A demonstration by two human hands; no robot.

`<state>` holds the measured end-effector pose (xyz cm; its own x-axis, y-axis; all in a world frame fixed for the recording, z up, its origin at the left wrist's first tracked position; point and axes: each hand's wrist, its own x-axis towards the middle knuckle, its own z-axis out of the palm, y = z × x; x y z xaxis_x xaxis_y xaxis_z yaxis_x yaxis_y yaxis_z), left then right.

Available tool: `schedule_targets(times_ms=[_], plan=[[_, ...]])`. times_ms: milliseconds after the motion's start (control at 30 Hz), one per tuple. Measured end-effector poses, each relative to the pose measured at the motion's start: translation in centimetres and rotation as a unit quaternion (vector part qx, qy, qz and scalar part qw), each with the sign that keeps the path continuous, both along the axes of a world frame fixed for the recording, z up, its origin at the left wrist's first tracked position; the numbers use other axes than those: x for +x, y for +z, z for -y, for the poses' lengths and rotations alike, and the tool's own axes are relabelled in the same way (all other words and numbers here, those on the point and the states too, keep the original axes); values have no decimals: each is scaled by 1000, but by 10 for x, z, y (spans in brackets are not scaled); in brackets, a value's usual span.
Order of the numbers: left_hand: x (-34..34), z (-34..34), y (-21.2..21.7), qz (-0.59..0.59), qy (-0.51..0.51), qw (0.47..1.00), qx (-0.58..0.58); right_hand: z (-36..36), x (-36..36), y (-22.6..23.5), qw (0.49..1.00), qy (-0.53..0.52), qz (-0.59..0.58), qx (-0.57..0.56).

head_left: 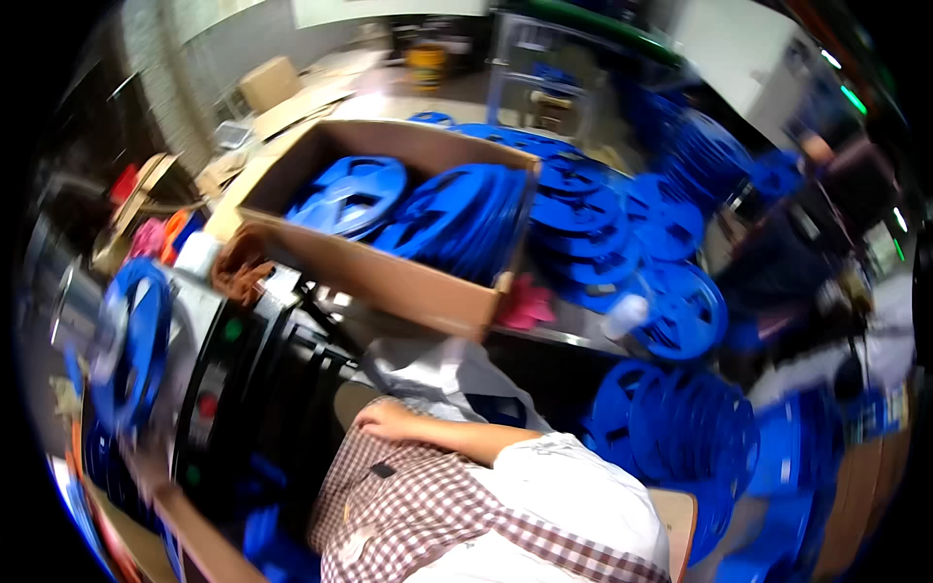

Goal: The person repeatedly picks up blue plastic spools, places them on a machine, presses a button, and then removes them. The person stacks the processed spools into a blue crate. Another person is visible in the background handling similar spools.

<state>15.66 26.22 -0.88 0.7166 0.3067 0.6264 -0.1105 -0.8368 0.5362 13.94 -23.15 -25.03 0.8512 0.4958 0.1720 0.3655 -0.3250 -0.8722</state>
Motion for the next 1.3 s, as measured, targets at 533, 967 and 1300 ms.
schedule_targets(times_ms=[533, 967, 1300], plan=[[38, 63, 35, 239, -69, 553, -795, 0, 6, 10, 997, 41, -51, -43], [-459, 57, 107, 212, -68, 772, -596, -15, 22, 2, 974, 87, -207, -31], [-537, 64, 36, -212, 500, 825, -153, -83, 39, -11, 953, 157, -233, -113]])
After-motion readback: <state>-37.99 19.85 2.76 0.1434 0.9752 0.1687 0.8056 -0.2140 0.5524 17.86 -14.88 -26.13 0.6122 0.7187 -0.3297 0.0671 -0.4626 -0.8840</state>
